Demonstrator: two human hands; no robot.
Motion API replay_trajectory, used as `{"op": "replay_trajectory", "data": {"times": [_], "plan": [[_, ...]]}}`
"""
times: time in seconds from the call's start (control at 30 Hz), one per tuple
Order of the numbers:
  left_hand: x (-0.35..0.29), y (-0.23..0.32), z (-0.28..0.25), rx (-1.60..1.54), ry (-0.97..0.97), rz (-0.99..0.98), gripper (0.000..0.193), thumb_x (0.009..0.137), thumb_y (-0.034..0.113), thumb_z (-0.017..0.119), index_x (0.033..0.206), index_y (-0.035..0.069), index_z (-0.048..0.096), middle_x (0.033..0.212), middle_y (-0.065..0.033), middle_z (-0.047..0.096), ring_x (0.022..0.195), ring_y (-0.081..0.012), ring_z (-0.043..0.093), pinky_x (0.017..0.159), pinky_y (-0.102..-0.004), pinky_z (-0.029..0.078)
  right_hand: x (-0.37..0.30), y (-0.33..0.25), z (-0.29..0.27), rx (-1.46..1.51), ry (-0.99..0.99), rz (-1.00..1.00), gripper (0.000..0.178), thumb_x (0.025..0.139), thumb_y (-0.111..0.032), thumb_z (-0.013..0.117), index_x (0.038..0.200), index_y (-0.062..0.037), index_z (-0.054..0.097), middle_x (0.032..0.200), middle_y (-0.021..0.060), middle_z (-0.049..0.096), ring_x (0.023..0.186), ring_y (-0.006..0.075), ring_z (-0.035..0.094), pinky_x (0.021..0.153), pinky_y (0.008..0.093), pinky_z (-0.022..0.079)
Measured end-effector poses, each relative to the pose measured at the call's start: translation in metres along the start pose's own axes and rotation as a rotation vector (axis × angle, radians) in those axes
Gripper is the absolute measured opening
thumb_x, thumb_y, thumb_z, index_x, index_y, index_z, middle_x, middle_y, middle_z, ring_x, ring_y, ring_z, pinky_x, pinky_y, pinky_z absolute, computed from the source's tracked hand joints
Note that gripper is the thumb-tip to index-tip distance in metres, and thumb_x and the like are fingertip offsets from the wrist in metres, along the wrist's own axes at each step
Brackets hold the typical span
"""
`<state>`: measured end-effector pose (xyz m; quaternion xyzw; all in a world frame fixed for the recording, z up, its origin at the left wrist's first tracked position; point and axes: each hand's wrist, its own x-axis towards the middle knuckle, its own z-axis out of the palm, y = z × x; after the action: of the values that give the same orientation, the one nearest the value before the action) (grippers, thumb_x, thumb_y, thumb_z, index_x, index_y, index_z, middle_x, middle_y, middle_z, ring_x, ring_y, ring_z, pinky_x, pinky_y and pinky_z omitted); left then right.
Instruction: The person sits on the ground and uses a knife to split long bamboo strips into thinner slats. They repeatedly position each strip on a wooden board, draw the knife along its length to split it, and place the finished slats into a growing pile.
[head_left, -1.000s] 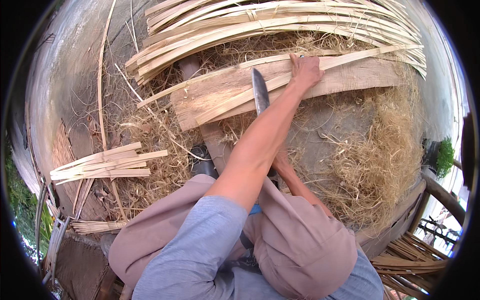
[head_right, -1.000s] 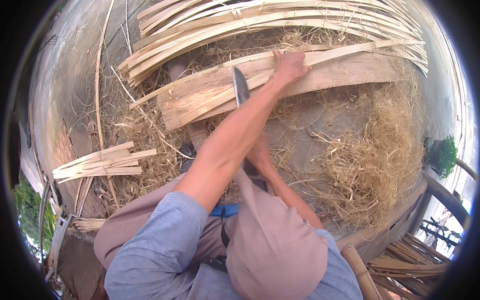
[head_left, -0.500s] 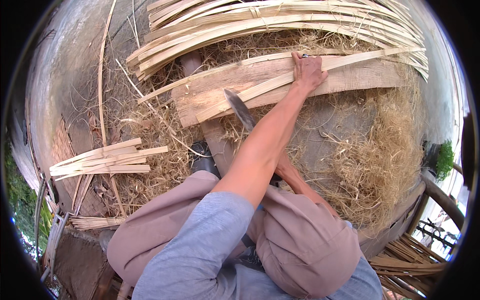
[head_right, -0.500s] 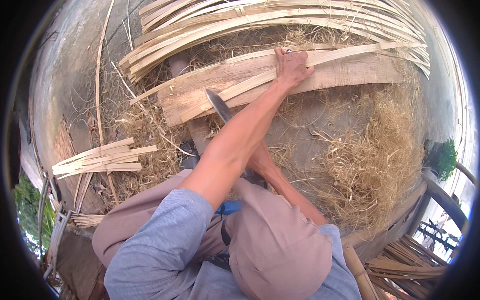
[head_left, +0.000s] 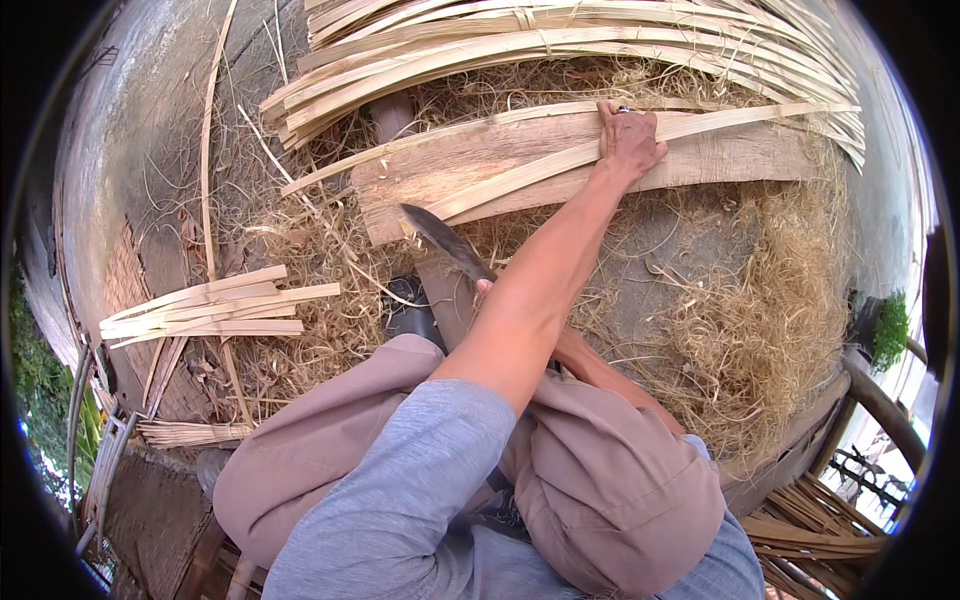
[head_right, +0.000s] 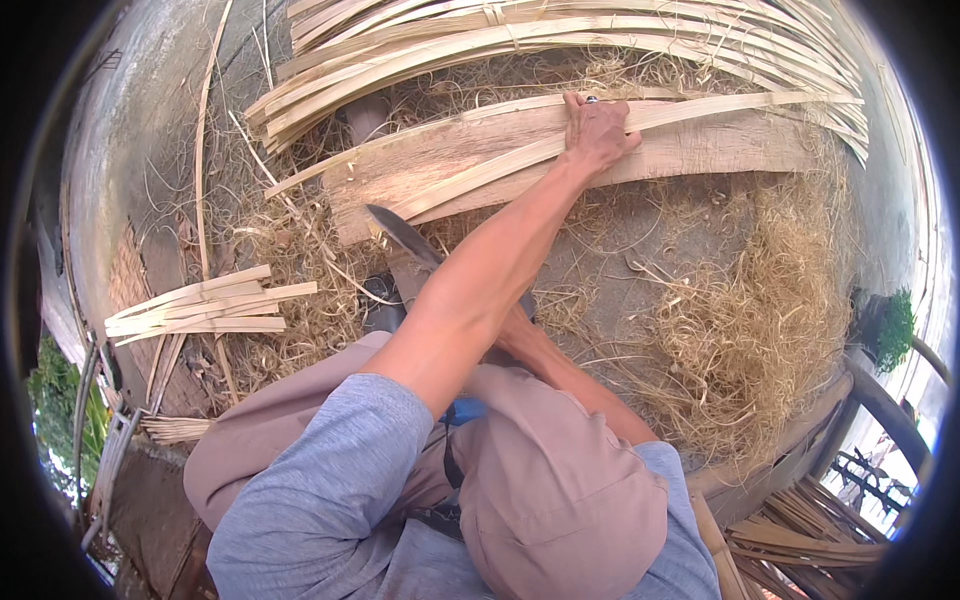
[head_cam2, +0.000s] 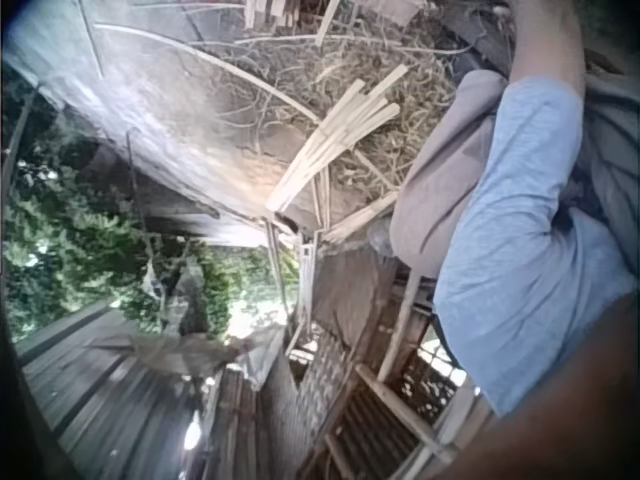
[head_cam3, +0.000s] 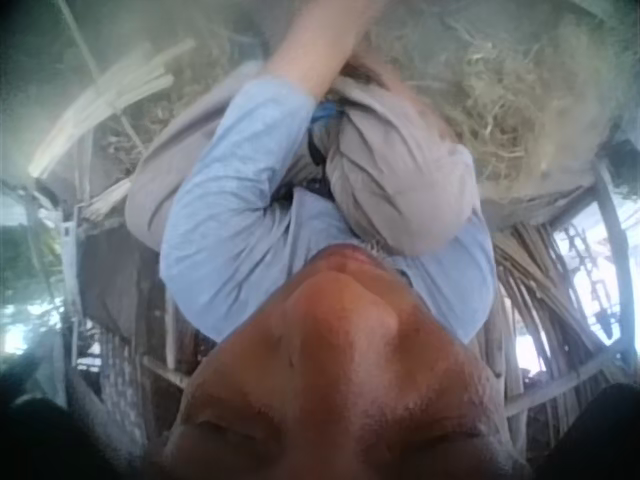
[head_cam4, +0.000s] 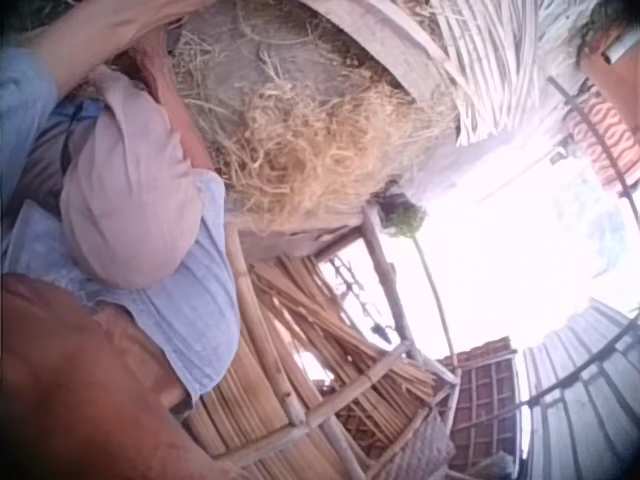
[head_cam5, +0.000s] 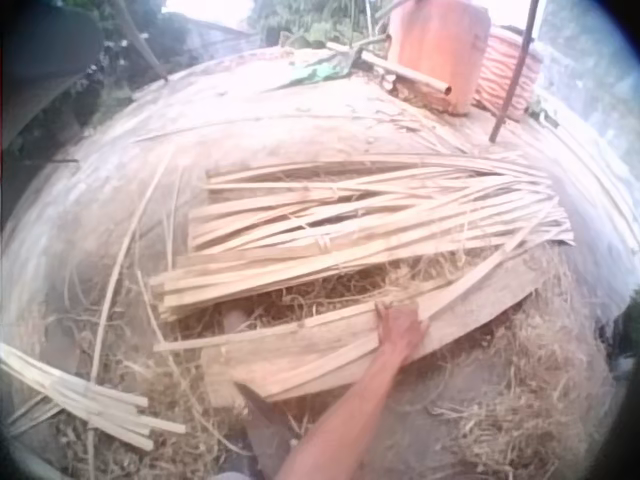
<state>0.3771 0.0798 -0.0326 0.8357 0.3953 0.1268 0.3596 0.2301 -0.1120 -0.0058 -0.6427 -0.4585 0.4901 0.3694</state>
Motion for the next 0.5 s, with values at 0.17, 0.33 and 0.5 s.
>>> {"op": "replay_trajectory", "data": {"times": [0.17, 0.33, 0.5], "plan": [[-0.006, 0.004, 0.0, 0.009, -0.019, -0.005, 0.037, 0.087, 0.04, 0.072, 0.099, 0.005, 0.071, 0.088, -0.0165, 0.074, 0.101, -0.0335, 0.069, 0.117, -0.0591, 0.023, -0.004, -0.008, 0.016, -0.01, -0.049, -0.017, 0.029, 0.097, -0.024, 0.069, 0.102, 0.0042, 0.07, 0.08, 0.016, 0.073, 0.073, 0.029, 0.072, 0.07, 0.0436, 0.056], [0.003, 0.0, 0.0, -0.029, -0.068, -0.016, 0.042, 0.091, 0.039, 0.07, 0.113, 0.003, 0.067, 0.096, -0.0167, 0.074, 0.11, -0.0346, 0.069, 0.123, -0.0637, 0.016, -0.007, -0.008, 0.01, -0.055, -0.118, -0.019, 0.029, 0.097, -0.025, 0.069, 0.101, 0.0037, 0.07, 0.077, 0.0151, 0.072, 0.07, 0.0281, 0.071, 0.068, 0.0432, 0.055], [0.012, -0.005, 0.001, -0.112, 0.094, 0.045, 0.038, 0.09, 0.037, 0.074, 0.118, 0.011, 0.068, 0.095, -0.0116, 0.076, 0.105, -0.0299, 0.071, 0.12, -0.0714, 0.015, -0.005, -0.006, -0.004, -0.025, -0.045, 0.019, 0.03, 0.098, -0.026, 0.069, 0.101, 0.0032, 0.069, 0.075, 0.0142, 0.071, 0.068, 0.0273, 0.07, 0.066, 0.0428, 0.054]]}}
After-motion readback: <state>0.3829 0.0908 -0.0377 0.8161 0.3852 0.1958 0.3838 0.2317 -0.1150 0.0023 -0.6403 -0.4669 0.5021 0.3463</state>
